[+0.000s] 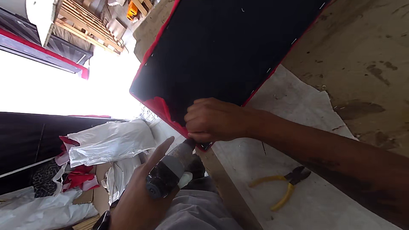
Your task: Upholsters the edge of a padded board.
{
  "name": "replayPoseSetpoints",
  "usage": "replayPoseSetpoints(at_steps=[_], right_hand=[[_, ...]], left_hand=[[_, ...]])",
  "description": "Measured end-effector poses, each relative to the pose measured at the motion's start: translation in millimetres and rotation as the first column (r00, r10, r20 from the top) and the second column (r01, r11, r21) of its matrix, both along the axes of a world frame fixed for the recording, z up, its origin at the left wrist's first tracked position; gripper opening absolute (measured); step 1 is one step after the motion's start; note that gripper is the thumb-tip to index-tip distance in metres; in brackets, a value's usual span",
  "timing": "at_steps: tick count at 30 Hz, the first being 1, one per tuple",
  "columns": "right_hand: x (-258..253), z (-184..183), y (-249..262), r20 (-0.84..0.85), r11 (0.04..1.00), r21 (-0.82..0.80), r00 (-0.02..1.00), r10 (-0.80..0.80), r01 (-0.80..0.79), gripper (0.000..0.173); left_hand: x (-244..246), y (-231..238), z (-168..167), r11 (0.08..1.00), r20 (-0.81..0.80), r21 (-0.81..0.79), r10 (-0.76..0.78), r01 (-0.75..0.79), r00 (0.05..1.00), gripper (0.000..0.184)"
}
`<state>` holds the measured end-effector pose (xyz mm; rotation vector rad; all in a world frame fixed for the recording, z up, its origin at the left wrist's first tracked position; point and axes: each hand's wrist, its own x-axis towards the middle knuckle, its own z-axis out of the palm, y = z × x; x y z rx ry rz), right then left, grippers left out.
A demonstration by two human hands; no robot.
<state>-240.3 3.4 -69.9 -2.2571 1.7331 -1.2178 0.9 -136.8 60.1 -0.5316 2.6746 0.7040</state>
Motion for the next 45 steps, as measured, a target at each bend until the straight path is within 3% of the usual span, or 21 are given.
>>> replayPoseSetpoints(at_steps=[4, 10, 21, 25, 35, 40, 45], right_hand=[[0.2, 0.2, 0.9, 0.006, 1.0, 0.003, 1.0, -0.004, 0.004, 0.034], [1.4, -2.2, 1.7, 0.006, 1.0, -0.002, 1.0, -0.01, 0.01, 0.034], [1.3, 1.0, -1.2, 0.008, 1.0, 0.017, 1.0, -0.011, 0.011, 0.033], [0.3, 1.2, 0.1, 0.009, 1.0, 0.016, 1.0, -0.014, 0.014, 0.033], [2.3, -2.7, 4.3, -0.011, 1.0, 0.016, 1.0, -0.025, 0.025, 0.031], [0.9, -0.4, -0.1, -0.007, 1.0, 0.01, 1.0, -0.024, 0.024, 0.031], [0.4, 0.5, -2.6, 0.002, 1.0, 0.001, 1.0, -0.02, 0.02, 0.031]], left_hand=[[-7.4, -3.8, -1.1, 0.997, 0.033, -0.044, -0.068, 0.069, 0.997, 0.087], [-8.3, -4.2, -0.6, 0.996, 0.033, -0.046, -0.069, 0.071, 0.997, 0.085], [-9.6, -10.3, 9.9, 0.997, 0.04, 0.049, 0.056, -0.058, 0.998, 0.083], [-12.1, -16.4, 5.5, 0.997, 0.052, 0.058, 0.037, -0.04, 0.998, 0.083], [-9.4, -25.2, -3.3, 0.996, 0.046, 0.053, 0.069, -0.071, 0.997, 0.078], [-2.4, -29.3, 6.9, 0.99, 0.031, 0.103, 0.095, -0.097, 0.995, 0.063], [-5.7, -34.2, 1.9, 0.989, 0.048, 0.098, 0.109, -0.113, 0.993, 0.064]])
